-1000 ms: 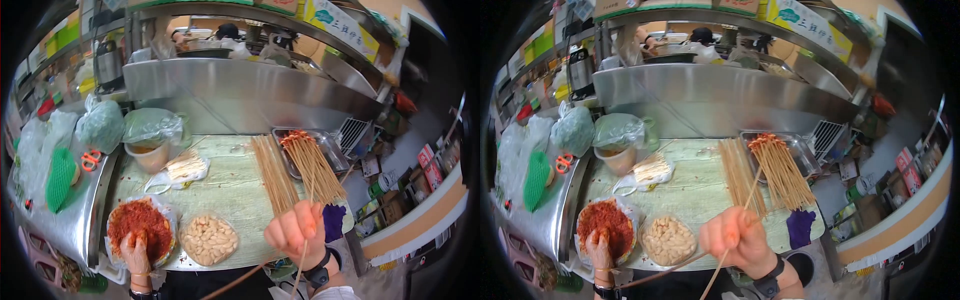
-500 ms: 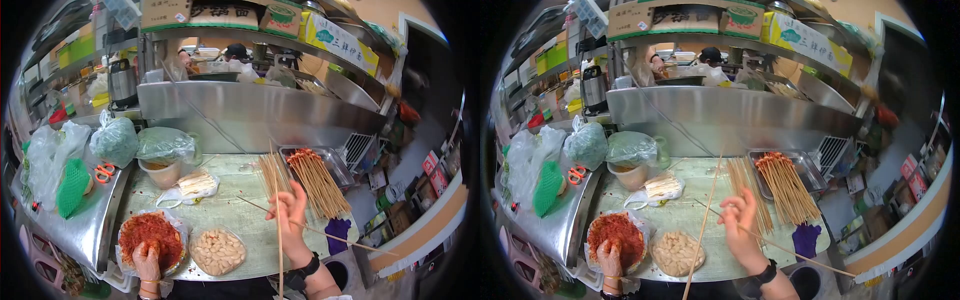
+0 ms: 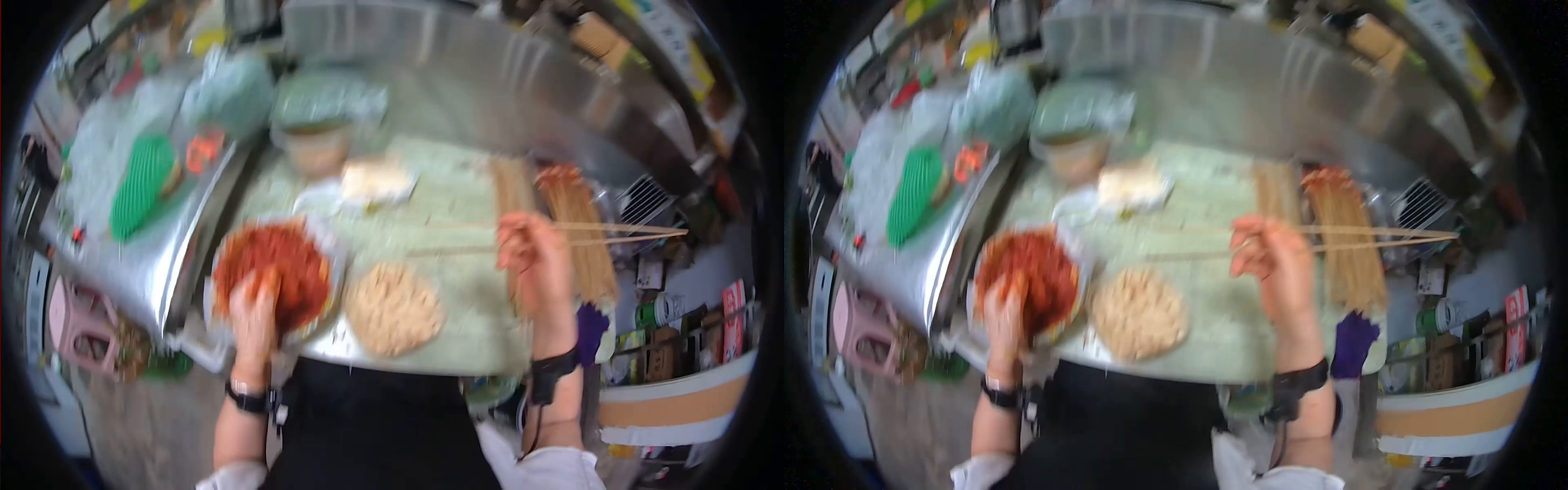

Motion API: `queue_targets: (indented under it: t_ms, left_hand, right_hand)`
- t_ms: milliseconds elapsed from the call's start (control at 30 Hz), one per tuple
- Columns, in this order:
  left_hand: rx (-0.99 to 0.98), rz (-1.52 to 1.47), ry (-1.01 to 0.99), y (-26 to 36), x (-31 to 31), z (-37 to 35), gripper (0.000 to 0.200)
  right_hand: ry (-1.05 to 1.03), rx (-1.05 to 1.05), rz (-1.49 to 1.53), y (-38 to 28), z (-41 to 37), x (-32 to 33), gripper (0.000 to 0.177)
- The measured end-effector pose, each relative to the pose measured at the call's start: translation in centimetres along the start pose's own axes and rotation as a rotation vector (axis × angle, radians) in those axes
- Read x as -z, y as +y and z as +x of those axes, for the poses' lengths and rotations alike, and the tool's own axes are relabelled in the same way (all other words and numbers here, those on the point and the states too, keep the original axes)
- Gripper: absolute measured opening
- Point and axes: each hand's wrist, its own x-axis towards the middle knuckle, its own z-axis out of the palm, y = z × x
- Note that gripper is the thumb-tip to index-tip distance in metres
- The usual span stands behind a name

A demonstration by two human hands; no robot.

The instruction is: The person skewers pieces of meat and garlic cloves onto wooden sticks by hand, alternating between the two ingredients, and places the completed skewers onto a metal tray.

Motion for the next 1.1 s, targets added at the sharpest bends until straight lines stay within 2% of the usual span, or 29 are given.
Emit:
queue_targets:
  t_ms: [33, 67, 100, 133, 200, 233, 467, 667, 900, 967, 1100]
  left_hand:
    - [-0.003, -0.044, 0.015, -1.7, 0.0, -0.2, 0.023]
    - [0.095, -0.042, -0.101, 1.1, 0.5, 0.3, 0.023]
    - [0.192, -0.24, -0.095, 0.6, 0.1, 0.3, 0.018]
    - [0.216, -0.227, -0.098, 0.7, 0.0, 0.2, 0.018]
    - [0.341, -0.562, -0.165, 1.5, -0.2, 0.4, 0.014]
    - [0.341, -0.586, -0.171, 1.2, -0.2, 0.4, 0.013]
    - [0.269, -0.543, -0.15, 1.4, -0.2, 0.3, 0.014]
    - [0.281, -0.514, -0.165, 1.3, -0.2, 0.3, 0.015]
    - [0.286, -0.49, -0.167, 1.7, 0.0, 0.4, 0.014]
    - [0.299, -0.443, -0.225, 1.3, 0.3, 0.3, 0.019]
    - [0.285, -0.481, -0.219, 0.8, 0.2, 0.2, 0.018]
  right_hand:
    - [-0.003, -0.054, 0.028, -0.8, -1.0, -0.8, 0.034]
    - [-0.032, -0.111, 0.015, -1.2, -1.6, -1.2, 0.034]
    - [-0.068, -0.128, -0.028, -1.1, -2.1, -1.2, 0.033]
    - [-0.104, -0.128, -0.075, -0.7, -2.5, -1.2, 0.033]
    - [-0.138, -0.17, -0.095, 0.0, -2.9, -1.2, 0.033]
    - [-0.172, -0.192, -0.113, 0.2, -3.0, -1.2, 0.033]
    - [-0.282, -0.311, -0.242, 1.0, -3.0, -3.7, 0.031]
    - [-0.329, -0.441, -0.269, 2.0, -2.4, -5.8, 0.03]
    - [-0.271, -0.346, -0.21, 1.7, -2.2, -4.6, 0.03]
    - [-0.195, -0.266, -0.142, 1.4, -2.5, -3.9, 0.03]
    - [-0.126, -0.257, -0.235, 2.0, -3.2, -3.3, 0.033]
